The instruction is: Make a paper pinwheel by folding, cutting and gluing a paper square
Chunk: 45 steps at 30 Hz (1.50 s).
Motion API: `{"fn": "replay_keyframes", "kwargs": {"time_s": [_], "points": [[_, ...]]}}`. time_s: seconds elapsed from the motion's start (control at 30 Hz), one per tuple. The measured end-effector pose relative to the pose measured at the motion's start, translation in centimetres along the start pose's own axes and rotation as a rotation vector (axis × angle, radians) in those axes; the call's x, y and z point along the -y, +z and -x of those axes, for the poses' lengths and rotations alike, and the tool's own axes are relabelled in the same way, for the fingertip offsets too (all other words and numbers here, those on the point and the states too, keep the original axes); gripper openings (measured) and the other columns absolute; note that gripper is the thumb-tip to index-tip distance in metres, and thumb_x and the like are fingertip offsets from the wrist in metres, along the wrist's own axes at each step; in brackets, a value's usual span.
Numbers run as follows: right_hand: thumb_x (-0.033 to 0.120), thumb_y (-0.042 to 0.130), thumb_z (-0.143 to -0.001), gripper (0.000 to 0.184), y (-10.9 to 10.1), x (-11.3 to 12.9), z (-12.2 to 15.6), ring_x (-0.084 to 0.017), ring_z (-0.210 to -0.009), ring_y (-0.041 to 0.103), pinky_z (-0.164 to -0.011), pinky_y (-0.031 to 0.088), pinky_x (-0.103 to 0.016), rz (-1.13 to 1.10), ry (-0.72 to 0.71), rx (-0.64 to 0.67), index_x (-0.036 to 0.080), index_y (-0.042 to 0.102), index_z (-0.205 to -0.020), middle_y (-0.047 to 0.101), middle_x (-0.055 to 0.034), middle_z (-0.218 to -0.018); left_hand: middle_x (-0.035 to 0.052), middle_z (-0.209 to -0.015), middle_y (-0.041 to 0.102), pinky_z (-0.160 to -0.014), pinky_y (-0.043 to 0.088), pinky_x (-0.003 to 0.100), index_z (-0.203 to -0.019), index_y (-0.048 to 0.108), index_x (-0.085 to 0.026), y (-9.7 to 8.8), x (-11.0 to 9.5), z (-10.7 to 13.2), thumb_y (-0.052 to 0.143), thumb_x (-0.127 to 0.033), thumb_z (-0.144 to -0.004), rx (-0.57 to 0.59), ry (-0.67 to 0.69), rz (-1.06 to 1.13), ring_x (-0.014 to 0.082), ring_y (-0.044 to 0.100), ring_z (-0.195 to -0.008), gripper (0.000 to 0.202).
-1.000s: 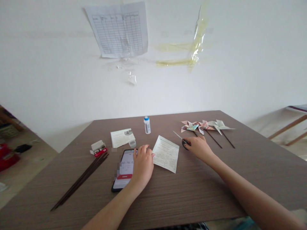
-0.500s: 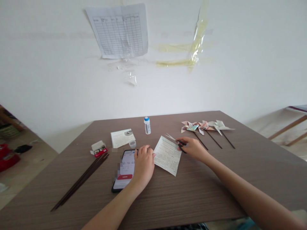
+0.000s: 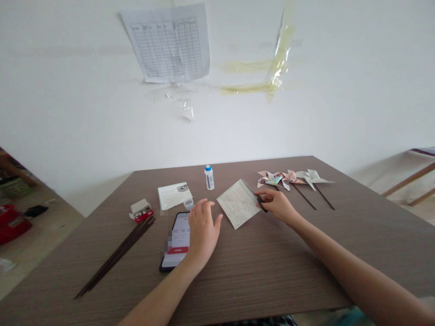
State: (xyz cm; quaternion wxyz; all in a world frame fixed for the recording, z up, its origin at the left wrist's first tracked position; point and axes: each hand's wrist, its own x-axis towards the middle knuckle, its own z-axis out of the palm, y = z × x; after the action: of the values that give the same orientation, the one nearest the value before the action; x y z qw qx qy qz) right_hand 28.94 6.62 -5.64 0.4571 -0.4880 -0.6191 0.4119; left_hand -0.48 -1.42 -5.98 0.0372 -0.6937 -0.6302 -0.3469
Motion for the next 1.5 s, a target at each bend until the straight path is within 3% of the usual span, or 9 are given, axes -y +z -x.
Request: {"fn": "replay_keyframes", "kwargs": {"time_s": [0.07, 0.17, 0.33, 0.47, 0.9, 1.13, 1.37, 1.5], "points": [[0.041, 0.093, -0.057, 0.055, -0.3, 0.4, -0.2, -0.018, -0.062, 0.058, -0.063, 0.044, -0.032, -0.098, 0.058, -0.025, 0.016, 0.086, -0.105, 0.064, 0.0047, -0.065, 0.0184, -0.148, 0.078, -0.127, 0.058, 0.068, -0.108, 0.086, -0.022, 0.3, 0.1, 0.1, 0.086, -0.011, -0.100, -0.015, 0.000, 0.041, 0.0436, 0.073, -0.146, 0.014], [0.042, 0.096, -0.054, 0.058, -0.4, 0.9, -0.2, -0.018, -0.064, 0.056, -0.064, 0.042, -0.032, -0.149, 0.093, -0.062, 0.017, 0.085, -0.105, 0.063, 0.0053, -0.066, 0.0177, -0.148, 0.080, -0.129, 0.056, 0.072, -0.090, 0.089, -0.024, 0.7, -0.1, 0.1, 0.088, -0.009, -0.097, 0.037, -0.010, 0.096, 0.0465, 0.072, -0.146, 0.017], [0.044, 0.099, -0.053, 0.060, -0.2, 1.0, -0.1, -0.017, -0.065, 0.053, -0.065, 0.039, -0.032, -0.171, 0.106, -0.062, 0.018, 0.085, -0.105, 0.062, 0.0059, -0.066, 0.0180, -0.147, 0.084, -0.131, 0.055, 0.067, -0.096, 0.096, -0.025, 0.9, -0.8, -0.8, 0.093, -0.011, -0.095, 0.122, -0.070, 0.160, 0.0449, 0.076, -0.144, 0.014], [0.047, 0.103, -0.053, 0.064, -0.4, 1.0, -0.2, -0.019, -0.069, 0.059, -0.068, 0.045, -0.034, -0.176, 0.106, -0.066, 0.018, 0.086, -0.107, 0.066, 0.0040, -0.070, 0.0172, -0.138, 0.088, -0.127, 0.059, 0.060, -0.103, 0.098, -0.024, 1.0, -1.3, -1.6, 0.094, -0.013, -0.094, 0.192, -0.172, 0.272, 0.0406, 0.083, -0.134, 0.015], [0.049, 0.108, -0.055, 0.068, -0.3, 0.8, 0.0, -0.024, -0.075, 0.072, -0.072, 0.054, -0.038, -0.219, 0.083, -0.116, 0.018, 0.089, -0.113, 0.077, -0.0001, -0.075, 0.0148, -0.135, 0.091, -0.125, 0.058, 0.057, -0.076, 0.094, -0.027, 1.3, -1.6, -3.2, 0.097, -0.013, -0.085, 0.233, -0.317, 0.536, 0.0386, 0.085, -0.131, 0.017], [0.046, 0.104, -0.061, 0.063, -0.1, 0.3, 0.0, -0.029, -0.088, 0.080, -0.083, 0.062, -0.043, -0.223, 0.037, -0.159, 0.020, 0.088, -0.116, 0.088, -0.0078, -0.093, 0.0145, -0.139, 0.091, -0.131, 0.054, 0.059, -0.072, 0.093, -0.028, 1.8, -2.1, -3.1, 0.096, -0.012, -0.084, 0.228, -0.323, 0.557, 0.0395, 0.083, -0.136, 0.019], [0.054, 0.096, -0.069, 0.058, 0.1, -0.6, -0.5, -0.033, -0.094, 0.084, -0.089, 0.065, -0.047, -0.137, 0.005, -0.257, 0.022, 0.082, -0.116, 0.089, -0.0085, -0.092, 0.0123, -0.139, 0.090, -0.125, 0.059, 0.053, -0.074, 0.092, -0.027, 1.8, -2.3, -2.2, 0.095, -0.017, -0.086, 0.179, -0.353, 0.627, 0.0355, 0.084, -0.131, 0.016], [0.056, 0.094, -0.077, 0.049, 0.2, -0.1, -0.1, -0.035, -0.098, 0.087, -0.092, 0.067, -0.049, -0.050, 0.083, -0.155, 0.025, 0.080, -0.112, 0.091, -0.0101, -0.095, 0.0128, -0.138, 0.090, -0.121, 0.059, 0.050, -0.077, 0.092, -0.026, 1.7, -1.9, -2.0, 0.093, -0.022, -0.086, 0.125, -0.361, 0.659, 0.0352, 0.083, -0.129, 0.010]]}}
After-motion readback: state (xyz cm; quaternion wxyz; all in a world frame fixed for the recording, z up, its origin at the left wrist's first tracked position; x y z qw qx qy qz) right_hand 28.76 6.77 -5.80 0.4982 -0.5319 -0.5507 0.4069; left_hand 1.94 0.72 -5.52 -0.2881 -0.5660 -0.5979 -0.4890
